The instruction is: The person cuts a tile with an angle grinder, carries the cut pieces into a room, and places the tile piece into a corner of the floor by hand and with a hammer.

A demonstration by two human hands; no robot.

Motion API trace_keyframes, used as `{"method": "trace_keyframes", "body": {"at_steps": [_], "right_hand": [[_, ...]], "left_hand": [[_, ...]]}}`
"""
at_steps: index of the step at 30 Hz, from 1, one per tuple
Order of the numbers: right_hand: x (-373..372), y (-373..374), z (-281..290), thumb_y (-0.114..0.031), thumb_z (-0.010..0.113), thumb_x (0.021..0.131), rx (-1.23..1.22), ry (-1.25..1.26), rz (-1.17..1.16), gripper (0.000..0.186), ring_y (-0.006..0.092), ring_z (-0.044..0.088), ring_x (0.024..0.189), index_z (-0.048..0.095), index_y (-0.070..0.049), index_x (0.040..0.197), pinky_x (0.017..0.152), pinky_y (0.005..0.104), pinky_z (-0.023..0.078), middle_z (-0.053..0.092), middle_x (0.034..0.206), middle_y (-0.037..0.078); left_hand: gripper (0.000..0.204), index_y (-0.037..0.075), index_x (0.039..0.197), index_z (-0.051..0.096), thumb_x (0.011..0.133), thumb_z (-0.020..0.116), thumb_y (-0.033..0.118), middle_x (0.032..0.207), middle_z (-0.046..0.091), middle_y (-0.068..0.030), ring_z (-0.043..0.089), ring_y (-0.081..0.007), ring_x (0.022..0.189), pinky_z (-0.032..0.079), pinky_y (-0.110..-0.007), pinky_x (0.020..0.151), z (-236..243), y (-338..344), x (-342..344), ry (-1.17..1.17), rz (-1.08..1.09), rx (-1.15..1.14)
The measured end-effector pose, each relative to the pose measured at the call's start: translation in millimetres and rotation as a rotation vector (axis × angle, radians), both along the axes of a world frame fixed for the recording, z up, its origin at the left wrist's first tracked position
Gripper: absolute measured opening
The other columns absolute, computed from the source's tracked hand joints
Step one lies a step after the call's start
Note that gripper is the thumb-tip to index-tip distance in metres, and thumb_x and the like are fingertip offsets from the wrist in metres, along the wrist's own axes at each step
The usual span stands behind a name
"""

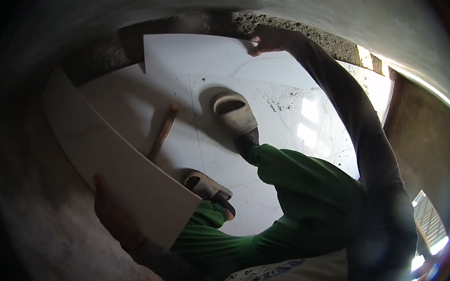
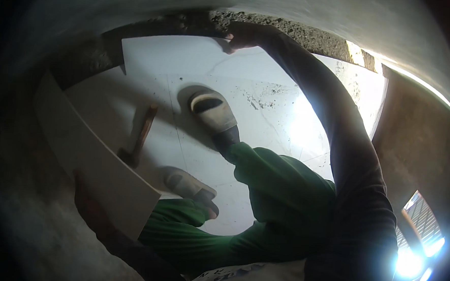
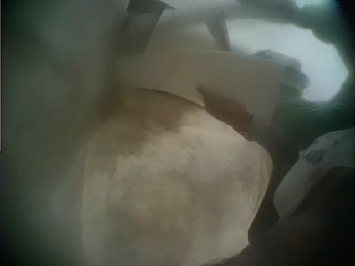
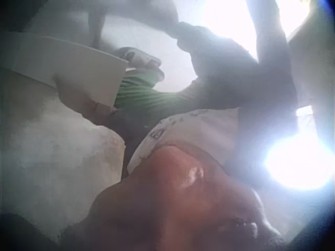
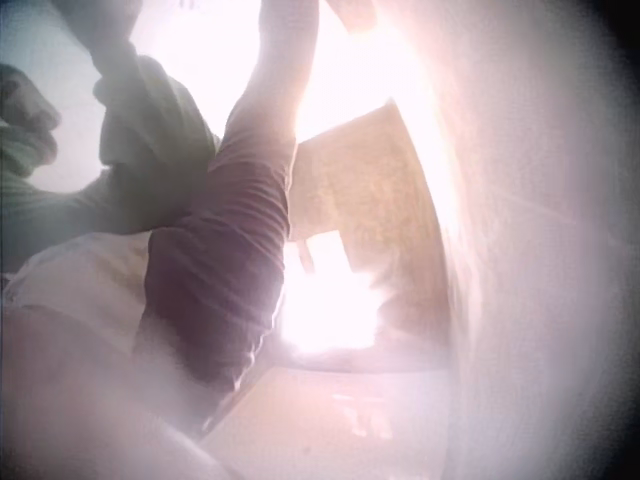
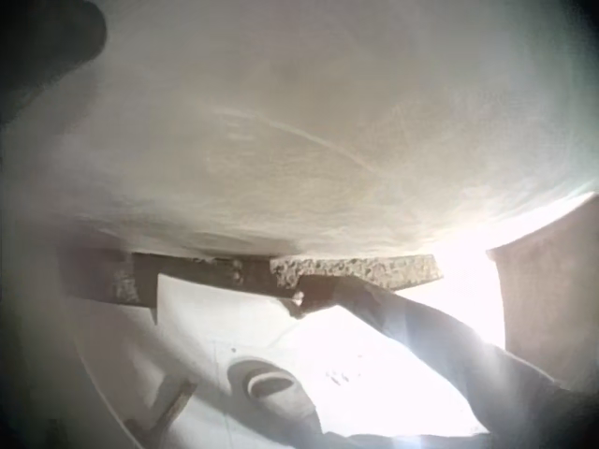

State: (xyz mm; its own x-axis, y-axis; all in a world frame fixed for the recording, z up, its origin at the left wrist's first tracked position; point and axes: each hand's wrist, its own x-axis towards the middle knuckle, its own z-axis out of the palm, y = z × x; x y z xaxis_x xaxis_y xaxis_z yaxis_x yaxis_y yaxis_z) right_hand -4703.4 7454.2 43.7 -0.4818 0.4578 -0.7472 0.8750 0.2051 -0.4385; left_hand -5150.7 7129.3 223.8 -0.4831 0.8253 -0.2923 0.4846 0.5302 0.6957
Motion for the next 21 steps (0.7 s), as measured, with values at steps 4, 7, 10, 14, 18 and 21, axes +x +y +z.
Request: {"method": "trace_keyframes", "body": {"at_steps": [4,7,10,14,18,21], "right_hand": [[14,-7,-9,-0.039,0.081,0.078,0.198,-0.015,-0.100,0.048,0.0322,0.071,0.092,0.074,0.003,0.098,0.085,0.0421,0.055,0.074,0.097,0.021],[15,-20,-19,-0.048,0.079,0.077,0.362,0.024,-0.119,0.055,0.0361,0.071,0.098,0.075,0.001,0.102,0.088,0.0448,0.055,0.074,0.101,0.021],[-5,-29,-11,-0.052,0.078,0.076,0.438,-0.159,-0.139,0.056,0.0354,0.071,0.104,0.077,-0.009,0.112,0.090,0.0483,0.055,0.075,0.106,0.017],[2,-54,-13,-0.045,0.078,0.079,0.479,-0.113,-0.429,0.048,0.0363,0.068,0.110,0.076,-0.013,0.115,0.093,0.0458,0.054,0.073,0.113,0.018],[51,-102,-29,-0.030,0.071,0.085,0.999,0.050,-0.756,0.036,0.0338,0.060,0.121,0.074,-0.010,0.115,0.099,0.0455,0.052,0.068,0.119,0.016],[107,-157,-33,-0.032,0.071,0.086,0.956,-0.233,-1.121,0.044,0.0339,0.058,0.124,0.070,-0.008,0.123,0.107,0.0421,0.047,0.066,0.127,0.017]], "left_hand": [[0.058,-0.003,0.145,0.051,0.107,0.051,0.042,0.139,0.057,-0.0180,0.056,-0.0265,0.122,0.042,-0.036,0.107,2,34,20,-0.489,0.517,-0.108],[0.061,-0.004,0.145,0.049,0.107,0.052,0.043,0.138,0.056,-0.0188,0.053,-0.0267,0.125,0.038,-0.036,0.110,-11,32,9,-0.562,0.493,-0.084],[0.062,-0.006,0.142,0.051,0.105,0.055,0.044,0.137,0.056,-0.0158,0.053,-0.0237,0.123,0.039,-0.036,0.107,-12,38,5,-0.515,0.457,-0.085],[0.066,-0.006,0.142,0.051,0.104,0.056,0.048,0.138,0.055,-0.0156,0.052,-0.0242,0.125,0.037,-0.036,0.109,-20,31,2,-0.403,0.365,-0.133],[0.068,-0.005,0.145,0.048,0.105,0.053,0.049,0.144,0.052,-0.0151,0.050,-0.0247,0.128,0.036,-0.035,0.110,-26,22,-2,-0.495,0.421,-0.165],[0.067,-0.005,0.146,0.048,0.105,0.052,0.048,0.145,0.052,-0.0149,0.050,-0.0249,0.130,0.036,-0.035,0.111,-33,21,-5,-0.496,0.419,-0.156]]}}
